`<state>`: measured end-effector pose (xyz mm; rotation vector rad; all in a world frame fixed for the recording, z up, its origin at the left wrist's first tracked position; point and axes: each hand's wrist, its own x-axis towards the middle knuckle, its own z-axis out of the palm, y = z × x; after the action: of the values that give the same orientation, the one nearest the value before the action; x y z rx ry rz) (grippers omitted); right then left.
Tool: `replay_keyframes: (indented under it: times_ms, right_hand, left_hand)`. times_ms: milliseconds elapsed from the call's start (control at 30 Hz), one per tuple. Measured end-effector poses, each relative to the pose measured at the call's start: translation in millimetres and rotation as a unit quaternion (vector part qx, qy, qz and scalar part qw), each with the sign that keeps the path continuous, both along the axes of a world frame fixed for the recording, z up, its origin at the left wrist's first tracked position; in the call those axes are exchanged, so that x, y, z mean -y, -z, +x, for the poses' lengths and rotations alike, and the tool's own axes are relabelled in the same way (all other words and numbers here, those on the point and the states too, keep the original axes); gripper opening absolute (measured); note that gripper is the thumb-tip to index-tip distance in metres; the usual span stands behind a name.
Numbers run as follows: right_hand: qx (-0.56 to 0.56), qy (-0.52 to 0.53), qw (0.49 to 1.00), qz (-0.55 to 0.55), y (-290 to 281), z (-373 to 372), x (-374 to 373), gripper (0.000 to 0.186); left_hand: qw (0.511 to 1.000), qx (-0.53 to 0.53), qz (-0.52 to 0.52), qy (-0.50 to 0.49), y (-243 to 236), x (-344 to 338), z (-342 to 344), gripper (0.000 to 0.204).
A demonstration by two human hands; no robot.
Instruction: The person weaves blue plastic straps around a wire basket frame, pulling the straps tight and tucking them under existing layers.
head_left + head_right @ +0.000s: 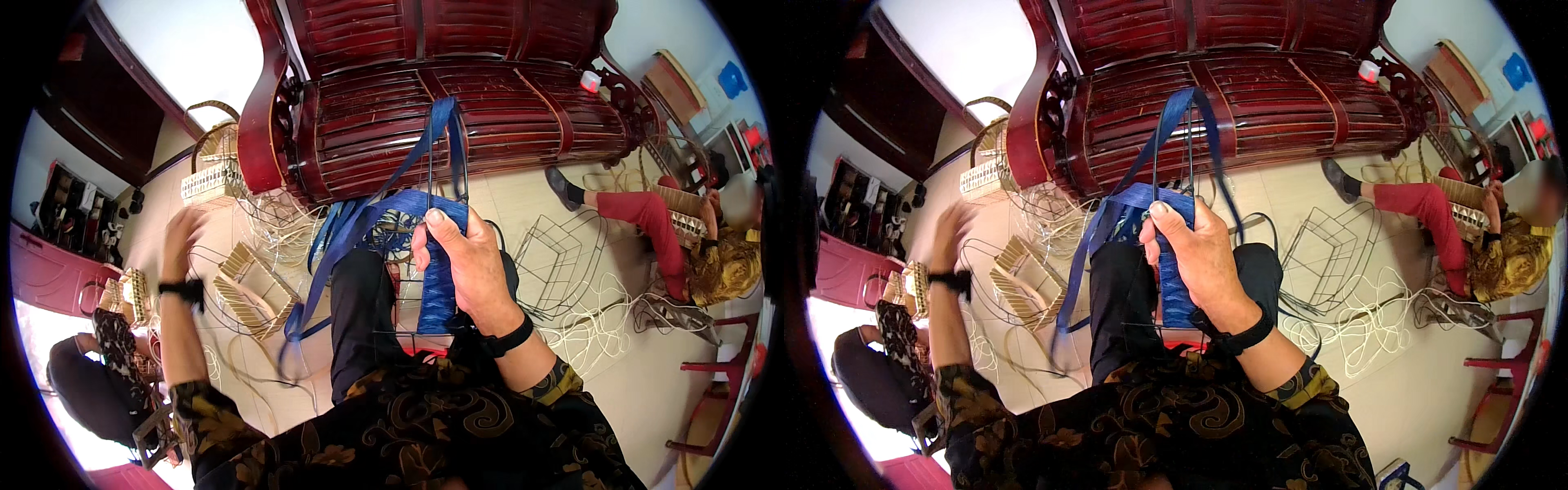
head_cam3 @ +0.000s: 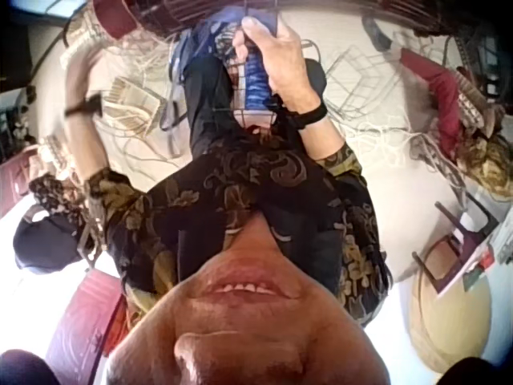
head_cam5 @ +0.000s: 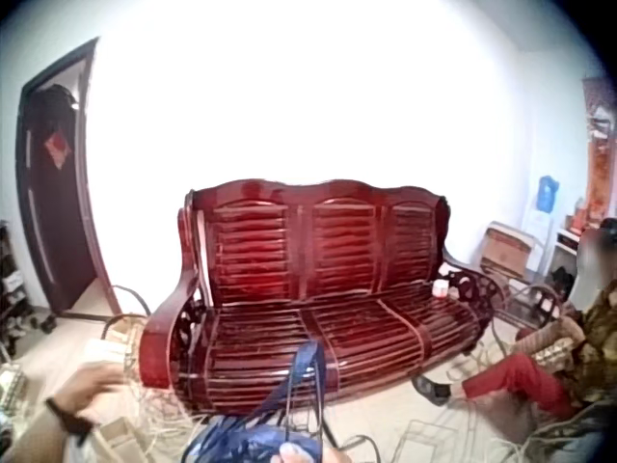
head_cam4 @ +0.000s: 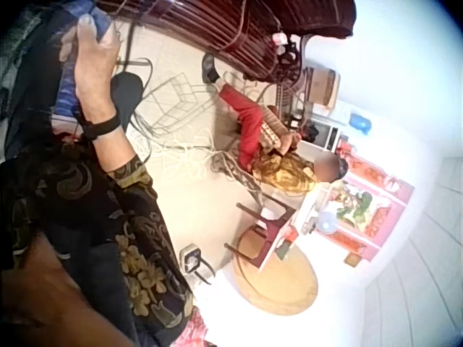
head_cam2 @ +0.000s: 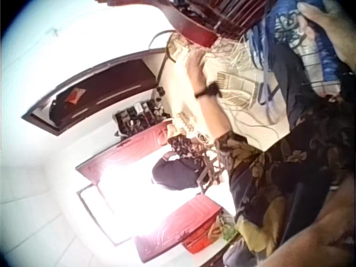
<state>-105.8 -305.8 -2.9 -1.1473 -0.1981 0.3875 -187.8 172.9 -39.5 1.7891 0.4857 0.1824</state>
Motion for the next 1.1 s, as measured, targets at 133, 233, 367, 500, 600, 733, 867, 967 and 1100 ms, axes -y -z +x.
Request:
replay_keyframes:
  times_ms: [133,233,367,500,600,733,867,967,1100]
  right_hand:
    - [-0.027,0.008,1.0,-0.011,-2,0,-2,0.025]
    - [-0.019,0.017,1.0,-0.012,-1,-1,-4,0.024]
    - [-0.009,0.013,1.0,-0.013,1,-1,-2,0.023]
    - [-0.022,0.021,0.999,-0.013,0,-2,0,0.023]
    - [0.026,-0.031,0.999,-0.037,1,-4,-5,0.024]
    - [-0.044,0.004,0.999,-0.008,1,1,0,0.021]
    - [0.011,-0.027,1.0,-0.003,2,-3,3,0.022]
    - [0.02,0.001,0.999,0.031,4,-11,6,0.022]
    - [0.088,-0.062,0.994,0.014,9,-33,5,0.022]
  left_hand:
    - [0.908,0.064,-0.219,0.35,-36,190,137,0.067]
    - [0.881,0.049,-0.179,0.436,-45,285,181,0.05]
    - [0.92,0.012,-0.109,0.376,-40,269,180,0.016]
    - [0.954,-0.022,0.086,0.287,-15,129,120,0.018]
    - [0.987,-0.076,0.058,0.127,12,8,33,0.023]
    - [0.942,-0.09,0.314,-0.077,59,-143,-99,0.029]
    - [0.734,-0.408,0.542,-0.03,141,-233,-232,0.03]
    - [0.531,-0.507,0.675,0.066,202,-239,-312,0.019]
    - [0.577,-0.478,0.66,0.057,220,-197,-308,0.029]
